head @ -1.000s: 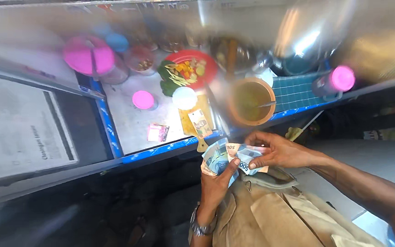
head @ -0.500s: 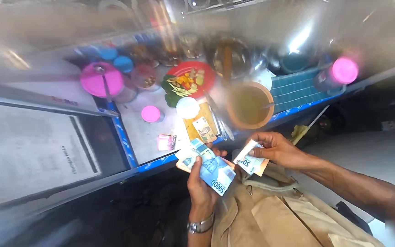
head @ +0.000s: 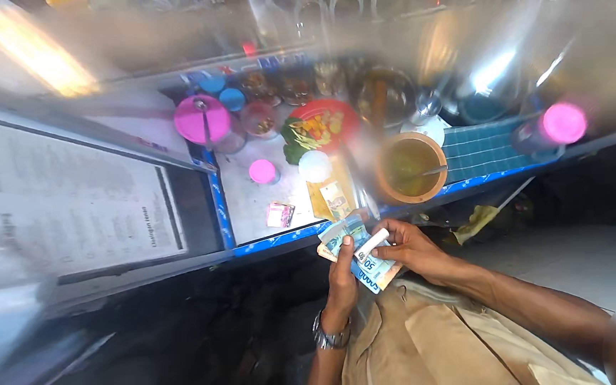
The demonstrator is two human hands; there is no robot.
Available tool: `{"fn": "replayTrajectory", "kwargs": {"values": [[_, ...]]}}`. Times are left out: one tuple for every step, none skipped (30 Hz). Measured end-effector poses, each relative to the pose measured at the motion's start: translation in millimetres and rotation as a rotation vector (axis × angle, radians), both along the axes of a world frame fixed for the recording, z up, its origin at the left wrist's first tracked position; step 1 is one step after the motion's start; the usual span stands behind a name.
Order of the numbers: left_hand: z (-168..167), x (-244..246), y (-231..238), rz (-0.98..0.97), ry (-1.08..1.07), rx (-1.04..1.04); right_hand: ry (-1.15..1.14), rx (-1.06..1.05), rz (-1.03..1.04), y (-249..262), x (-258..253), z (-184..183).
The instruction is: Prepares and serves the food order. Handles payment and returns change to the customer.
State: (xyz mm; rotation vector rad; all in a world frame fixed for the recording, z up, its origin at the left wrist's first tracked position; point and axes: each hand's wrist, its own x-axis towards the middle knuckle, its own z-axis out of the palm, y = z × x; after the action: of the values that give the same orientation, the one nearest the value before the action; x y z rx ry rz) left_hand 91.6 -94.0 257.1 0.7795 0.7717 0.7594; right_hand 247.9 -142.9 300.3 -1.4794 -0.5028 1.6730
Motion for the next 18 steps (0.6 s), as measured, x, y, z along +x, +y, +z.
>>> {"fn": "replayTrajectory", "kwargs": {"values": [[-2.1,-0.5,0.9,0.004,0.001,0.002,0.001,0.001,-0.001,-0.1,-0.9,-1.1],[-4.6,-0.7,1.9,0.014,-0.009,-0.003,-0.001,0.001,-0.002,0.2,-1.4,-2.2],[-7.0,-1.0,2.0,0.028,-0.025,-0.007,-0.004,0.005,-0.009,0.3,-2.2,-3.3],[-9.8,-1.9,1.4,0.03,-0.048,-0.007,-0.007,0.013,-0.024,0.0,-3.1,-4.6],[-11.6,-2.6,0.1,0.028,-0.05,-0.002,-0.016,0.019,-0.038,-0.3,-4.3,-5.5],[-11.8,-2.7,-1.8,0.031,-0.029,-0.007,-0.02,0.018,-0.046,-0.9,-5.5,-5.9],[-11.6,-2.4,-4.3,0.044,-0.001,-0.021,-0.005,0.017,-0.05,-2.0,-6.2,-6.1],[-11.9,-1.7,-6.6,0.064,0.023,-0.04,0.028,0.017,-0.055,-2.9,-6.5,-6.2],[-12.9,-0.7,-8.5,0.087,0.039,-0.062,0.071,0.014,-0.066,-3.4,-6.4,-6.0],[-13.7,0.8,-10.5,0.107,0.062,-0.078,0.114,0.006,-0.078,-3.5,-6.3,-5.7],[-14.6,2.3,-12.4,0.12,0.083,-0.092,0.147,-0.008,-0.091,-3.2,-6.2,-5.6],[-16.7,3.2,-13.7,0.123,0.089,-0.101,0.17,-0.037,-0.11,-2.2,-6.1,-5.8],[-20.6,3.5,-14.1,0.12,0.073,-0.1,0.183,-0.075,-0.127,-0.7,-5.6,-7.0],[-24.7,3.5,-13.6,0.112,0.053,-0.089,0.183,-0.12,-0.141,1.0,-4.9,-9.3],[-27.8,3.3,-12.4,0.108,0.033,-0.075,0.178,-0.161,-0.15,2.4,-4.1,-12.3],[-29.6,2.9,-11.0,0.105,0.017,-0.062,0.172,-0.183,-0.15,2.8,-3.4,-16.0],[-30.1,2.3,-9.8,0.096,0.002,-0.052,0.157,-0.192,-0.153,2.8,-3.2,-19.4],[-30.1,1.5,-8.7,0.09,-0.006,-0.042,0.132,-0.19,-0.161,2.8,-3.7,-21.5]]}}
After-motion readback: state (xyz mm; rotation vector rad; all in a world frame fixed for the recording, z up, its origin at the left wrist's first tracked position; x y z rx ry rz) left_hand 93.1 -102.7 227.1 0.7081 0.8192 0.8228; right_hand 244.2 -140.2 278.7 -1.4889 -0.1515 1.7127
